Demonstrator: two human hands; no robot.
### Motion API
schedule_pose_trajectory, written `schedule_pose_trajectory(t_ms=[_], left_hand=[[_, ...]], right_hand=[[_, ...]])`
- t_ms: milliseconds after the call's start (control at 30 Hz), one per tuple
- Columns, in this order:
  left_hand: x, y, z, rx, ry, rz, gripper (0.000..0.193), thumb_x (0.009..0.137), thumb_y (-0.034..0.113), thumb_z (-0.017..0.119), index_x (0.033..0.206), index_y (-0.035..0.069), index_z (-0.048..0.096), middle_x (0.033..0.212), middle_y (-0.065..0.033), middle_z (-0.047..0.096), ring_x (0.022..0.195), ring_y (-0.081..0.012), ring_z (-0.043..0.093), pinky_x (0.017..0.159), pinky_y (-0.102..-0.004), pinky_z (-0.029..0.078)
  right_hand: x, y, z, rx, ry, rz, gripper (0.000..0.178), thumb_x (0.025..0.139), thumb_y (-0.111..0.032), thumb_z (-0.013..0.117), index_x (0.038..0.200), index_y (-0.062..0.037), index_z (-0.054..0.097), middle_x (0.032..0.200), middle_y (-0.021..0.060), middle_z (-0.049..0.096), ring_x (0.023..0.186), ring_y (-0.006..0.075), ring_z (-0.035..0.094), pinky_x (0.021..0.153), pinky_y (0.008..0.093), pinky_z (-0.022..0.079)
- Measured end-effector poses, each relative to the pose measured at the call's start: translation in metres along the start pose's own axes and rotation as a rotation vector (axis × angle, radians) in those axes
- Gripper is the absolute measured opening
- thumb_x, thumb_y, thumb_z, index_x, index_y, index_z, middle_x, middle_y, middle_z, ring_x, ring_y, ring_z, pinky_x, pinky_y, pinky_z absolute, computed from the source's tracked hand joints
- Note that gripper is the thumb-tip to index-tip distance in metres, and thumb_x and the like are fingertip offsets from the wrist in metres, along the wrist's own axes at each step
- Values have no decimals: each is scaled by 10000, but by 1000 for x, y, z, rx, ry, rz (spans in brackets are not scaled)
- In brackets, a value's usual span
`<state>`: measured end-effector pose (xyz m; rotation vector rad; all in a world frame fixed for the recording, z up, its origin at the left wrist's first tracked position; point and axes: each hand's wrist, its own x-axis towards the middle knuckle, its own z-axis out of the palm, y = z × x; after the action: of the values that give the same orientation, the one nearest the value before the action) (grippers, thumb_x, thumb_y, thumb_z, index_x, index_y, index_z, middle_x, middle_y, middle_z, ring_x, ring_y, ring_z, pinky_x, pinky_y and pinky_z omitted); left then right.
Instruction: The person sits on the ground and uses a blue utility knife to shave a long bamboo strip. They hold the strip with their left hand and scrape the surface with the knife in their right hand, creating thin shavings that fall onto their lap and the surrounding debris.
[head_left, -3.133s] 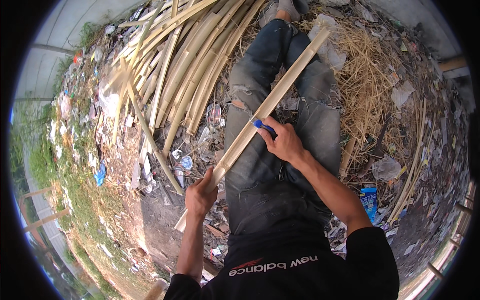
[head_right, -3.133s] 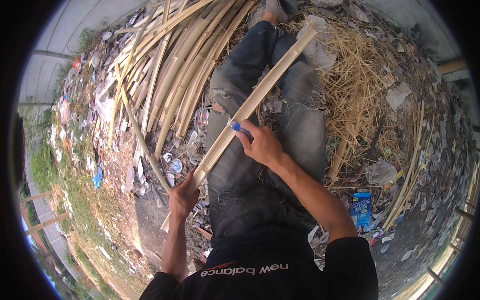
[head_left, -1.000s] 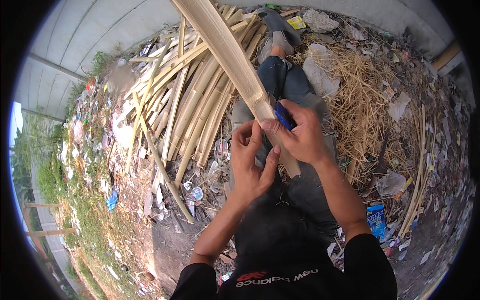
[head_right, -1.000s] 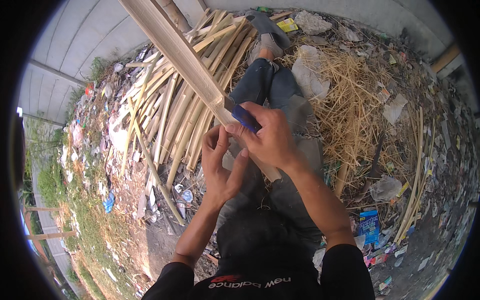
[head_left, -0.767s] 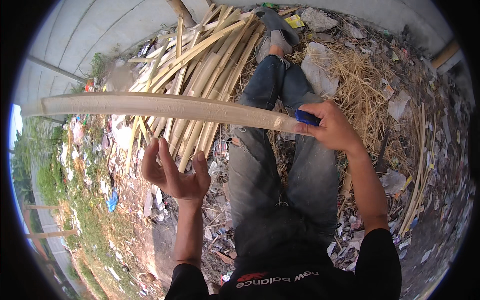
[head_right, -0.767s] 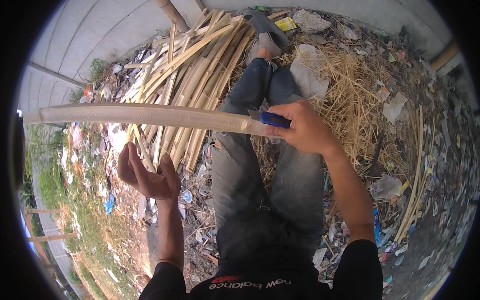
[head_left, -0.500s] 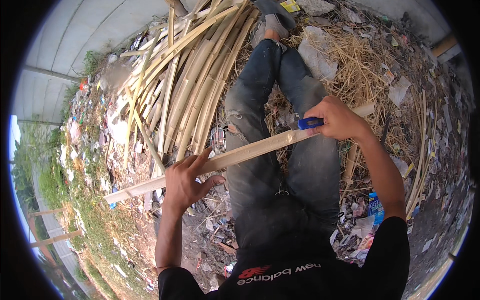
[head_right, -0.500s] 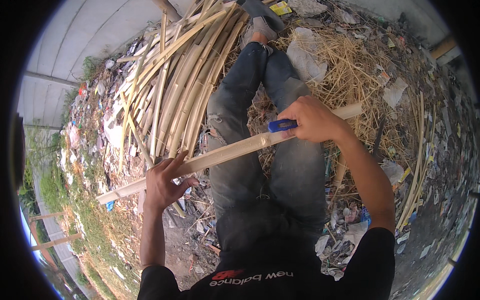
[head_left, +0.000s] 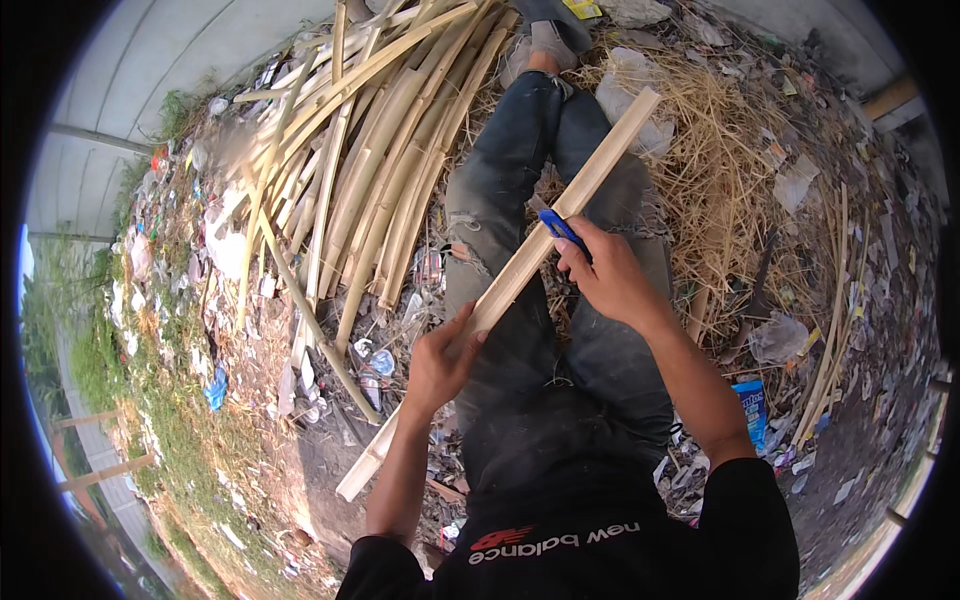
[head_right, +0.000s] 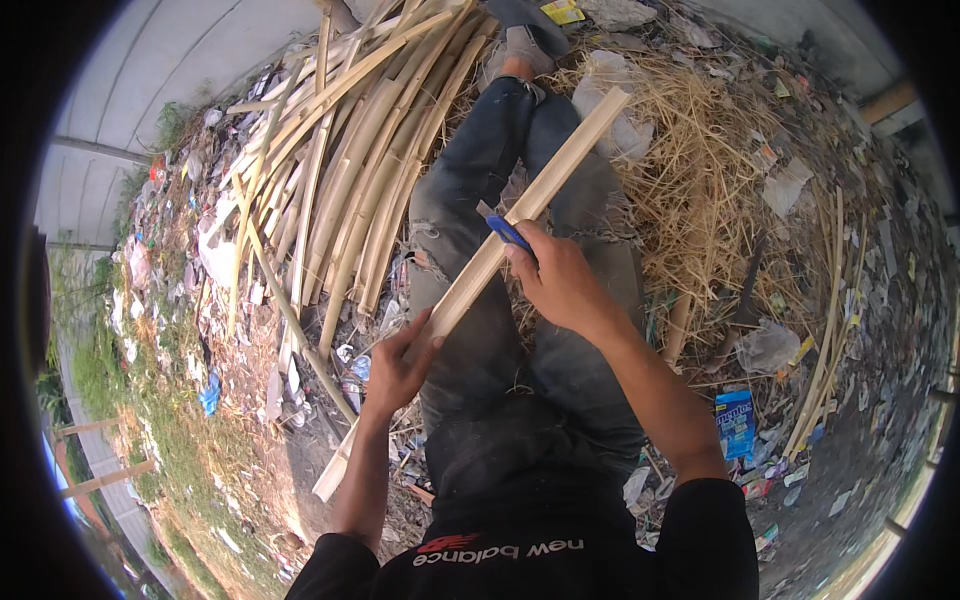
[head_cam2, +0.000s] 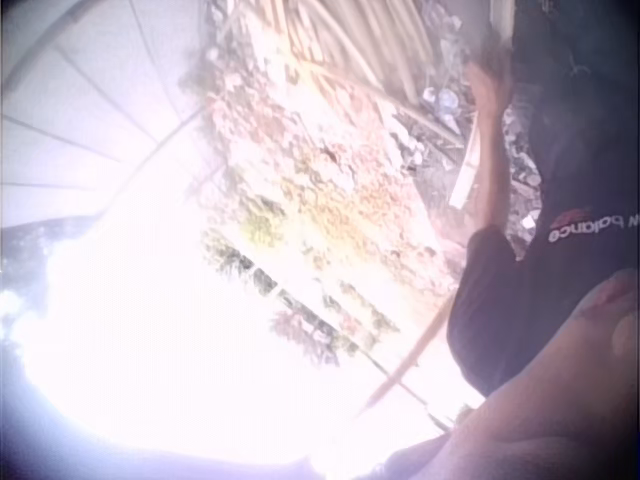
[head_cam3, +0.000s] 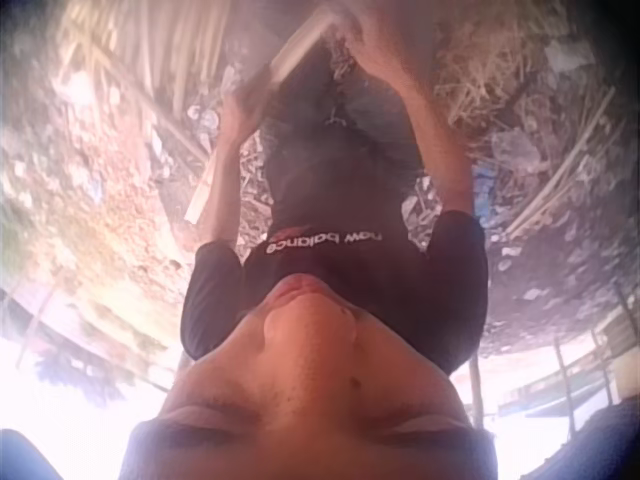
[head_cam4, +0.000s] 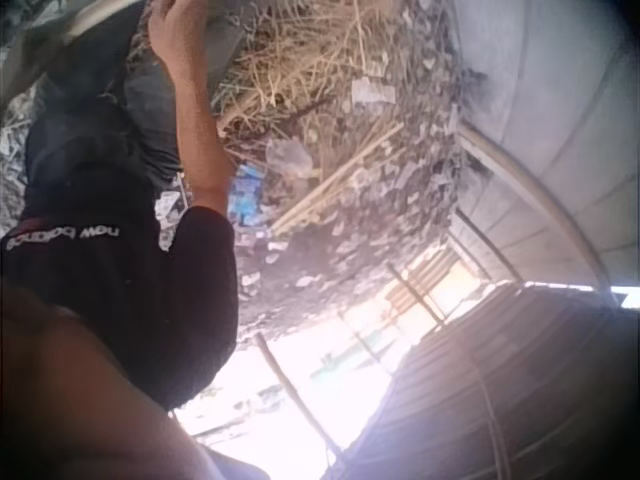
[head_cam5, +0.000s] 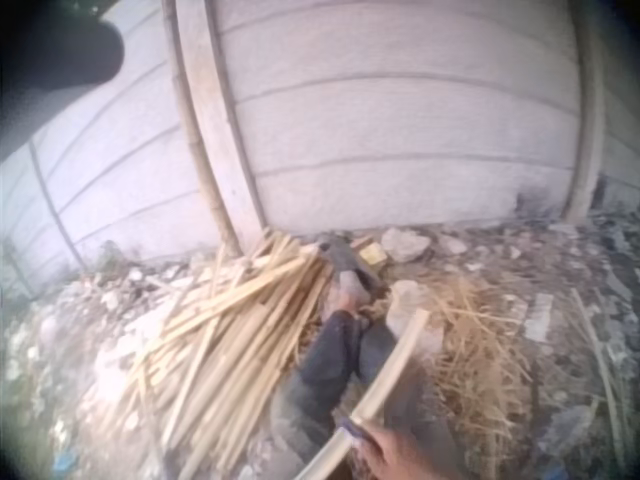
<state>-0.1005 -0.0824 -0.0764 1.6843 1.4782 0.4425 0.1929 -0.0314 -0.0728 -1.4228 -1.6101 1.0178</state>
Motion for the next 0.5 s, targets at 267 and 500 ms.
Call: schedule_pose_trajectory(t_ms=[267,500], left_hand=[[-3,-22,17,21,217,18,523,994,275,753,1428,2,651,1072,-269,775,977,-289,781,869,-375,577],[-6,-32,19,-54,206,-26,565,986,292,775,1418,-46,640,1053,-254,788,970,-190,762,859,-344,578]], right_hand=[[-39,18,77,-272,-128,43,549,1069,-506,556,874,-6,670,741,267,698,738,487,700,693,579,548],[-53,11,100,-302,-335,97,557,1040,-534,593,853,-18,689,728,262,700,733,498,701,690,585,556]])
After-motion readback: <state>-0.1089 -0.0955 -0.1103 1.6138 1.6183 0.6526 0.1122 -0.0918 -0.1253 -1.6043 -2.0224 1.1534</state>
